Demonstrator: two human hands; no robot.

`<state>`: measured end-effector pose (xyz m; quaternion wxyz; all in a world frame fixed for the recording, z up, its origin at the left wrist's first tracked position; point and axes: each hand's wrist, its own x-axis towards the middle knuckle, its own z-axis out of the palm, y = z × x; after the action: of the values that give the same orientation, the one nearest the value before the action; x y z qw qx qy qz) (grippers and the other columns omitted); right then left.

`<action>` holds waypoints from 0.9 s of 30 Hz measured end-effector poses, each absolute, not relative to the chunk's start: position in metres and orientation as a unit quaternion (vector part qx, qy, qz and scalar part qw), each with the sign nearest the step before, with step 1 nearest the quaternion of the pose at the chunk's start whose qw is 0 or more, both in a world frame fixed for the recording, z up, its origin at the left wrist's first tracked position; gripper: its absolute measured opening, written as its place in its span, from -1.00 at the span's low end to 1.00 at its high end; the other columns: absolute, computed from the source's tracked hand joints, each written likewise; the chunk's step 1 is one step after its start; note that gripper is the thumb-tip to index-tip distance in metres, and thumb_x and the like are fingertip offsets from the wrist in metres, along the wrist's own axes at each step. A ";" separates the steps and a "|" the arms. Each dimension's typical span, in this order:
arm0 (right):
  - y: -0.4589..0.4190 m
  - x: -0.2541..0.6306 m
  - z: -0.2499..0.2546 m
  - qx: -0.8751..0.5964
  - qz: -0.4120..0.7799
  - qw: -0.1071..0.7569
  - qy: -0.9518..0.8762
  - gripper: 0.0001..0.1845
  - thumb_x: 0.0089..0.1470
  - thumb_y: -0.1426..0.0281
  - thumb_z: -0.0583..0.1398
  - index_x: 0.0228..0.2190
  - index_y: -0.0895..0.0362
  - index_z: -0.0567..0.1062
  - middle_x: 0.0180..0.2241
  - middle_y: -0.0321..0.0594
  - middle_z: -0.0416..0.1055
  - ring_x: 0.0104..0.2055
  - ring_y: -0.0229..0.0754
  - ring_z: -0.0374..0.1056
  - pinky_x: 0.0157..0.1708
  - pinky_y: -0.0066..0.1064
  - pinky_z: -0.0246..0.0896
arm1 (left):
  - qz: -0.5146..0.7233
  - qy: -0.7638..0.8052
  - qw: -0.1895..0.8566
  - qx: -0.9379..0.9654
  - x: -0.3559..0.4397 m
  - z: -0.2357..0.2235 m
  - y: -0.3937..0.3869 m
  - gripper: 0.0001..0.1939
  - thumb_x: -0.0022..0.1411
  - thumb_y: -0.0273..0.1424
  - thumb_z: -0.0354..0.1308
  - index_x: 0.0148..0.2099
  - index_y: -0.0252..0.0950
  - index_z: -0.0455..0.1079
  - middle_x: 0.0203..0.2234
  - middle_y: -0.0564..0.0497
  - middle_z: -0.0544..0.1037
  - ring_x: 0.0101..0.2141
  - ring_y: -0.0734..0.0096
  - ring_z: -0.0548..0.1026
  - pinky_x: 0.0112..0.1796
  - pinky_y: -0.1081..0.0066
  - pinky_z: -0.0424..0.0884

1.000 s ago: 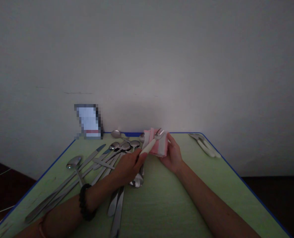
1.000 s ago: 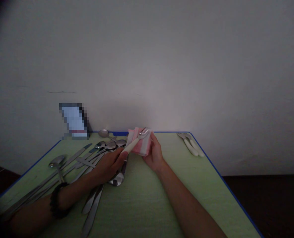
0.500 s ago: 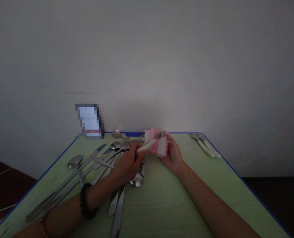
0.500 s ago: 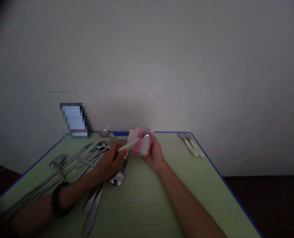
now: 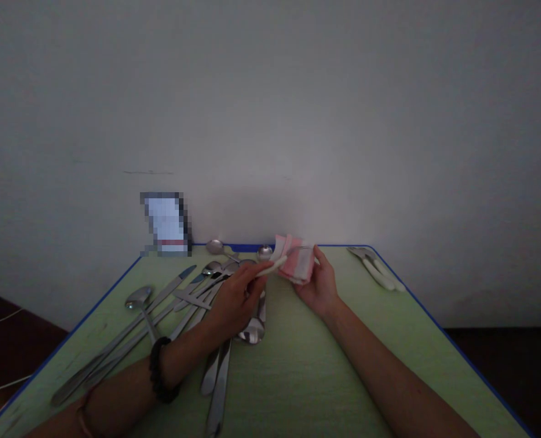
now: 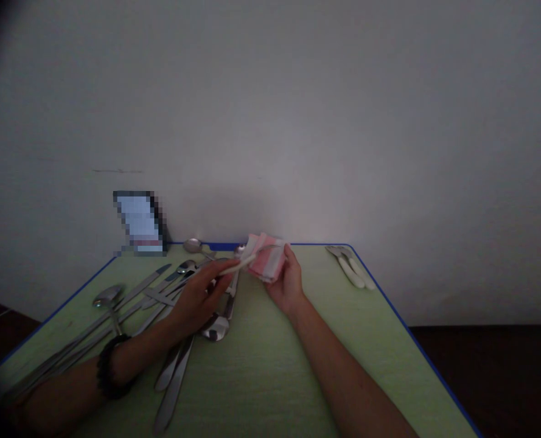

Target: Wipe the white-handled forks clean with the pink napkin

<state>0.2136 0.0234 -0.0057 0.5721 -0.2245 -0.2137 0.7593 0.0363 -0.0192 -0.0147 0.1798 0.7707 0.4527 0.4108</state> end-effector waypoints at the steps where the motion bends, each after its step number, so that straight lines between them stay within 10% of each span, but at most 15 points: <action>1: 0.024 0.214 -0.007 -0.227 0.757 0.576 -0.211 -0.66 0.15 0.25 0.02 -0.27 0.16 0.50 -0.43 -0.21 0.56 -0.33 -0.15 0.47 -0.19 -0.27 0.37 | 0.401 0.458 0.179 0.773 0.036 -0.014 -0.020 -0.65 0.31 -0.34 -0.10 0.09 -0.24 0.31 -0.27 -0.04 0.42 -0.36 0.40 0.38 -0.35 0.44 0.31; 27: 0.020 0.218 -0.015 -0.304 0.745 0.468 -0.366 -0.84 -0.10 0.41 0.32 -0.40 0.20 0.54 -0.52 -0.25 0.54 -0.58 -0.28 0.41 -0.59 -0.49 0.37 | 0.486 0.497 0.157 0.702 0.034 -0.010 -0.018 -0.82 0.32 -0.37 -0.16 -0.13 -0.26 0.22 -0.25 -0.03 0.35 -0.23 0.37 0.34 -0.19 0.34 0.30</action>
<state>0.2183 0.0200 -0.0148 0.4677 -0.3045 -0.3665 0.7445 0.0339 -0.0182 -0.0104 0.1570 0.7015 0.4972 0.4858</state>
